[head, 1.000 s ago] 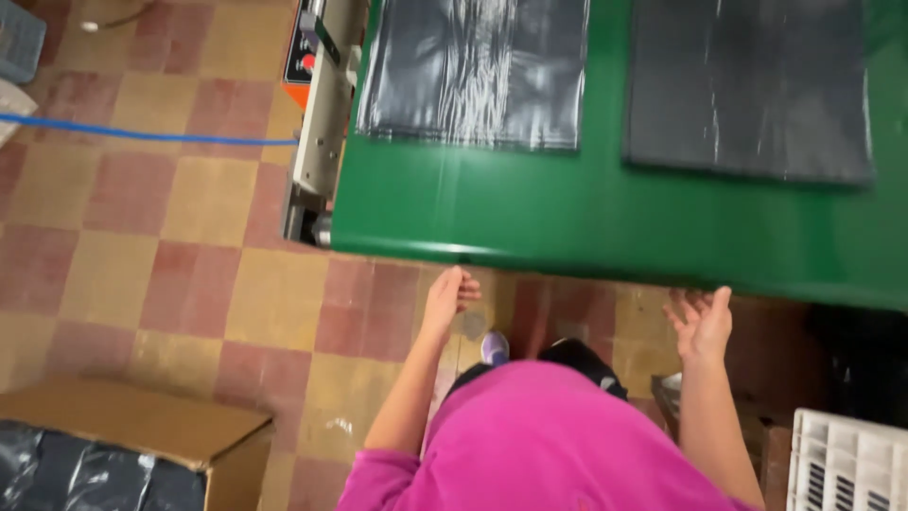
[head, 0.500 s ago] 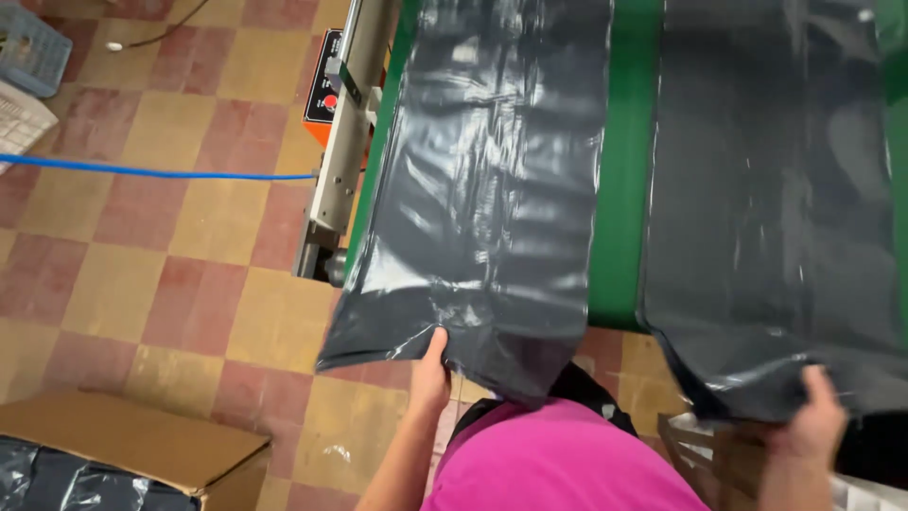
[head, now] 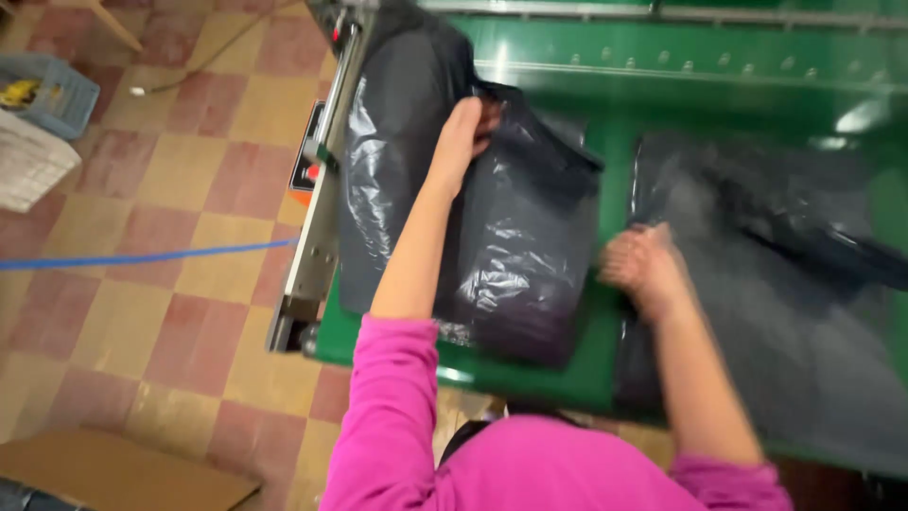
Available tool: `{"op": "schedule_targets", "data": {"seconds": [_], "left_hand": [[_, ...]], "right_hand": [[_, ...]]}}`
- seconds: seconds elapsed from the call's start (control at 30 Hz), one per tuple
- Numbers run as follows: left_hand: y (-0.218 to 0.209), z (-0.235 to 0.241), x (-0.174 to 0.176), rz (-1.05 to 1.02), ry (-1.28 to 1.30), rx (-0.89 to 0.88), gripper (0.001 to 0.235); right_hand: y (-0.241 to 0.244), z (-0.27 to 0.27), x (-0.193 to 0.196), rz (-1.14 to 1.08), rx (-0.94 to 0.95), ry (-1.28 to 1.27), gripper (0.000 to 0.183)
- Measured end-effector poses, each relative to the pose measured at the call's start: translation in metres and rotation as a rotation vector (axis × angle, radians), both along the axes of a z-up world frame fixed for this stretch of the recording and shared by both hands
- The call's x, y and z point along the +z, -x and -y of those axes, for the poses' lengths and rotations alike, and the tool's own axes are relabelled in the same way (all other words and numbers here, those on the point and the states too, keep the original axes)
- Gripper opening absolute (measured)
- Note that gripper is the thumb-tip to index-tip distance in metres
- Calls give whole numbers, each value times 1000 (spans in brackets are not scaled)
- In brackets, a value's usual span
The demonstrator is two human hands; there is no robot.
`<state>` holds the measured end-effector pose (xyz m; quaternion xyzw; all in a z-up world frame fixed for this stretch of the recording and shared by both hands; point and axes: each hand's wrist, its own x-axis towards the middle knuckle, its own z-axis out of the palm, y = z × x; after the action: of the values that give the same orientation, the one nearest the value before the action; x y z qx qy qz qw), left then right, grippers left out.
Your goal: Folding and stacking finished plastic bags from a conveyor belt, then adjusting the film roll on a bag-making machine.
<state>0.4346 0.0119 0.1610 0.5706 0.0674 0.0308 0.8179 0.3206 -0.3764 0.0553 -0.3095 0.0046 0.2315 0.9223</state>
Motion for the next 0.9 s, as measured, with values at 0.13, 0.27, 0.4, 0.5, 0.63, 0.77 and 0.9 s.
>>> {"op": "schedule_targets", "data": {"seconds": [0.13, 0.27, 0.4, 0.5, 0.63, 0.77, 0.9], "left_hand": [[63, -42, -7, 98, -995, 165, 43], [169, -100, -36, -195, -1566, 383, 50], [236, -163, -101, -596, -1429, 340, 52], [258, -185, -126, -507, -1223, 279, 45], [281, -194, -136, -343, -863, 230, 32], [309, -195, -139, -173, -653, 285, 24], [322, -188, -113, -207, -970, 302, 26]], "right_hand": [[46, -64, -55, -218, 40, 831, 40], [89, -82, -44, -135, 85, 903, 50], [91, -94, -52, 68, -46, 1030, 56], [80, -102, -45, 109, -98, 1085, 50], [47, -107, -30, -97, -111, 972, 48], [36, -94, -54, -79, 5, 1019, 46], [33, -88, -58, -133, 106, 1189, 53]]}}
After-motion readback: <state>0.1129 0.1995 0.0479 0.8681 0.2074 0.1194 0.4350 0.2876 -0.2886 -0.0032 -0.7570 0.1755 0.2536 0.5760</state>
